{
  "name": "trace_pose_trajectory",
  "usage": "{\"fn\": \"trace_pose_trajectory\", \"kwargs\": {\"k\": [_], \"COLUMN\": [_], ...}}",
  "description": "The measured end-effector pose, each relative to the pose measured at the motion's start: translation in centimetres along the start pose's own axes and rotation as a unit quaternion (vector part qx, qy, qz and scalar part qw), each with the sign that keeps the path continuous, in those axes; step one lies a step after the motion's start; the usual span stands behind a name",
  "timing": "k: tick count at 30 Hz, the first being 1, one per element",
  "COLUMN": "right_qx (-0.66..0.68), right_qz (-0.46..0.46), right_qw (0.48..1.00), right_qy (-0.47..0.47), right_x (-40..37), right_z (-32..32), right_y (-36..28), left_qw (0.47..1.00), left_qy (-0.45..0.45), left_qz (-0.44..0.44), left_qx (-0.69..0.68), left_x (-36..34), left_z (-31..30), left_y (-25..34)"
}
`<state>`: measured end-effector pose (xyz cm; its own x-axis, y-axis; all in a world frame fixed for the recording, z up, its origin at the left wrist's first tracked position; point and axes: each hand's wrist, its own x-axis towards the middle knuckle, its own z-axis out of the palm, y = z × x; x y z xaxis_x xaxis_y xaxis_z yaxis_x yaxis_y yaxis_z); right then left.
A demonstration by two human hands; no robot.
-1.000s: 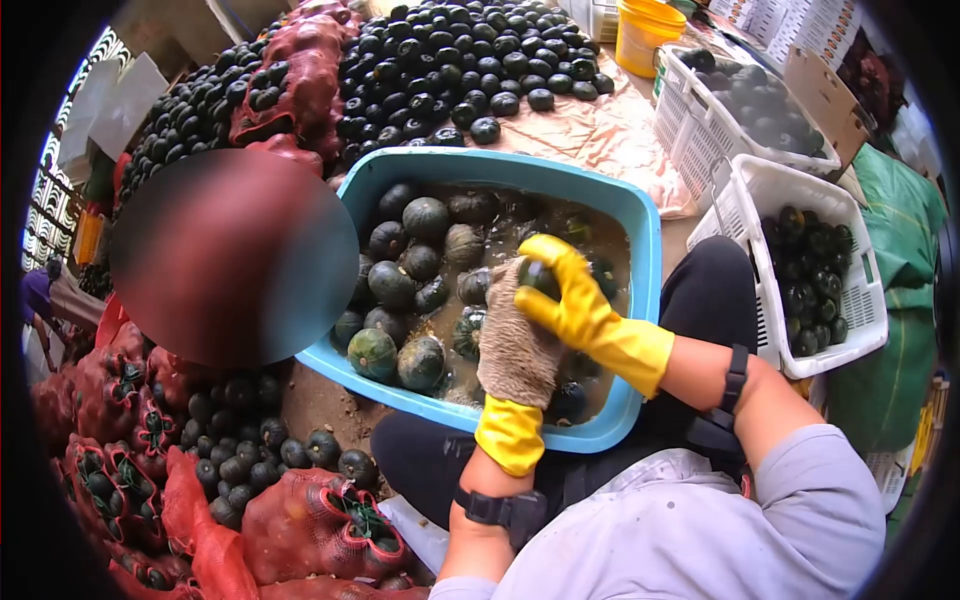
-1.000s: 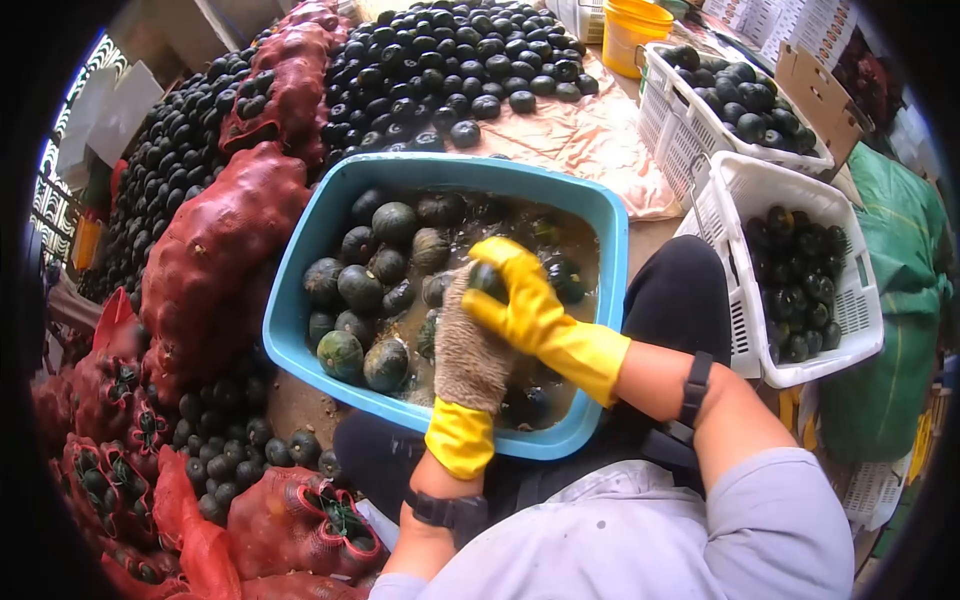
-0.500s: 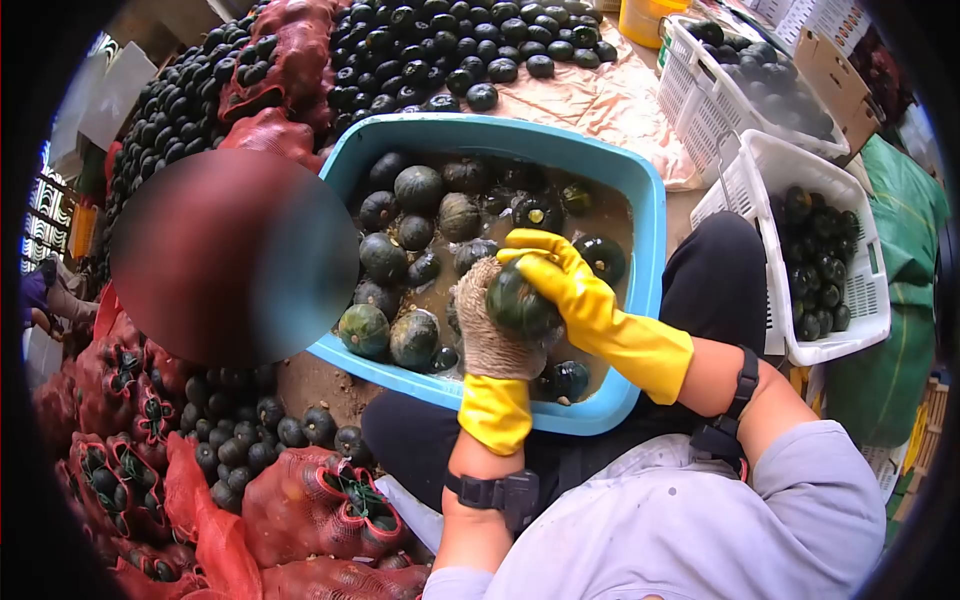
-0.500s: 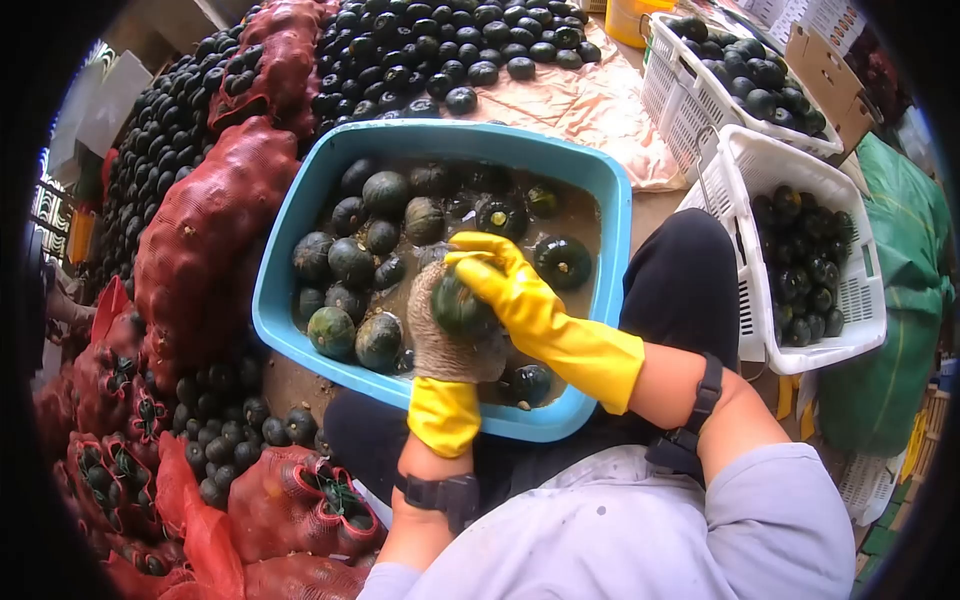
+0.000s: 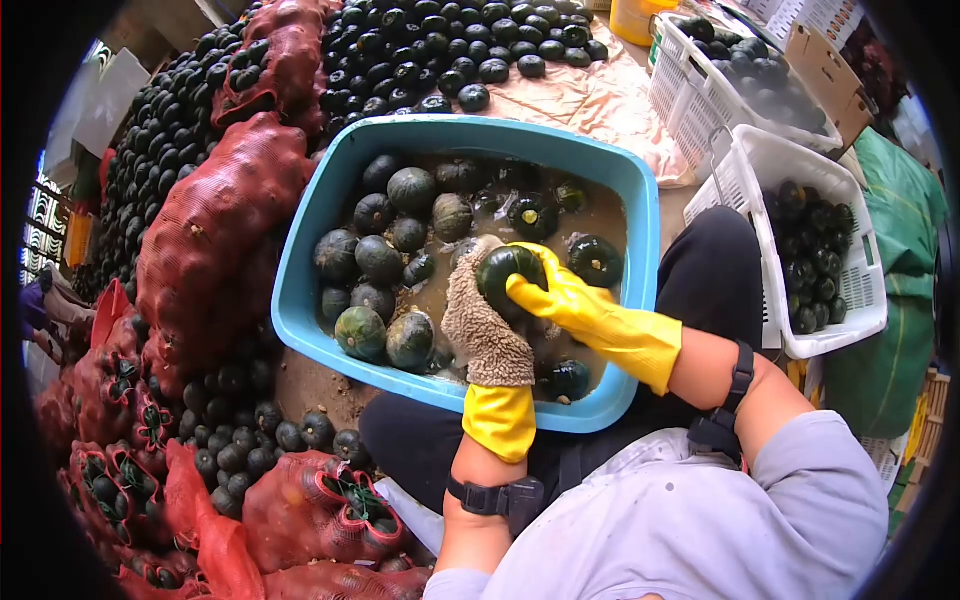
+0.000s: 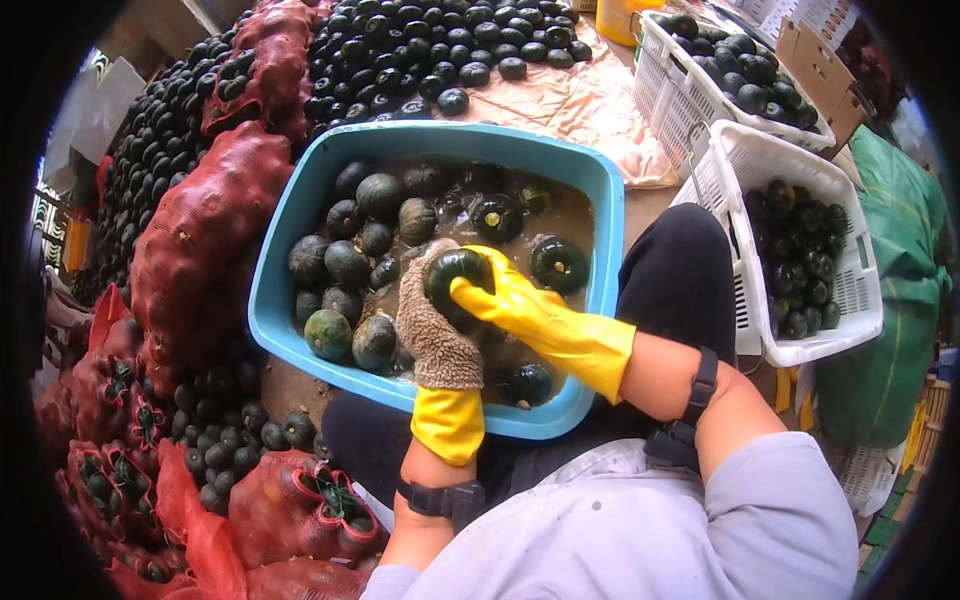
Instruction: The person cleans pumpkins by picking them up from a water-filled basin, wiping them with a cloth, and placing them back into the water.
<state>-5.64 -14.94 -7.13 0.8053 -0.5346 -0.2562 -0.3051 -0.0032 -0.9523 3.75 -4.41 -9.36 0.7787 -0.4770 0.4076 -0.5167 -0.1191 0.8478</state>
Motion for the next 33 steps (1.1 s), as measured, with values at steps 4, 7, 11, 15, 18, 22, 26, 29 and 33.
{"fn": "trace_pose_trajectory", "kwargs": {"k": [4,7,11,15,18,22,26,29,33], "right_qx": [-0.271,0.118,0.003,-0.030,0.223,0.323,0.630,0.557,-0.090], "right_qz": [-0.184,0.062,-0.131,-0.239,-0.158,-0.041,-0.218,-0.348,-0.115], "right_qw": [0.935,0.978,0.991,0.970,0.960,0.943,0.702,0.654,0.989], "right_qy": [-0.135,-0.158,-0.030,0.001,-0.068,0.069,0.250,0.375,0.019], "right_x": [-0.7,-1.3,1.8,-0.1,-0.4,-2.6,-5.0,-3.5,0.8], "right_z": [-3.4,-2.3,0.3,-0.2,-0.6,-7.0,-20.5,-24.6,-16.8], "right_y": [-3.3,-4.4,2.3,0.8,2.3,1.7,0.6,-1.2,0.5], "left_qw": [0.983,0.998,0.996,0.995,0.963,0.813,0.771,0.766,0.641], "left_qy": [-0.072,-0.051,0.039,-0.017,-0.075,0.016,0.098,0.151,0.064], "left_qz": [0.160,0.029,0.077,0.096,0.150,-0.387,-0.430,-0.440,-0.444], "left_qx": [0.049,-0.018,0.006,-0.025,0.210,-0.434,-0.460,-0.443,-0.622], "left_x": [1.1,0.9,-0.2,0.5,1.6,0.9,2.4,3.8,2.8], "left_z": [-2.9,-2.4,0.5,-0.8,-1.8,-2.1,-4.1,-3.9,-3.1], "left_y": [-1.0,-0.5,0.2,0.4,1.4,4.8,4.5,2.3,-2.4]}}
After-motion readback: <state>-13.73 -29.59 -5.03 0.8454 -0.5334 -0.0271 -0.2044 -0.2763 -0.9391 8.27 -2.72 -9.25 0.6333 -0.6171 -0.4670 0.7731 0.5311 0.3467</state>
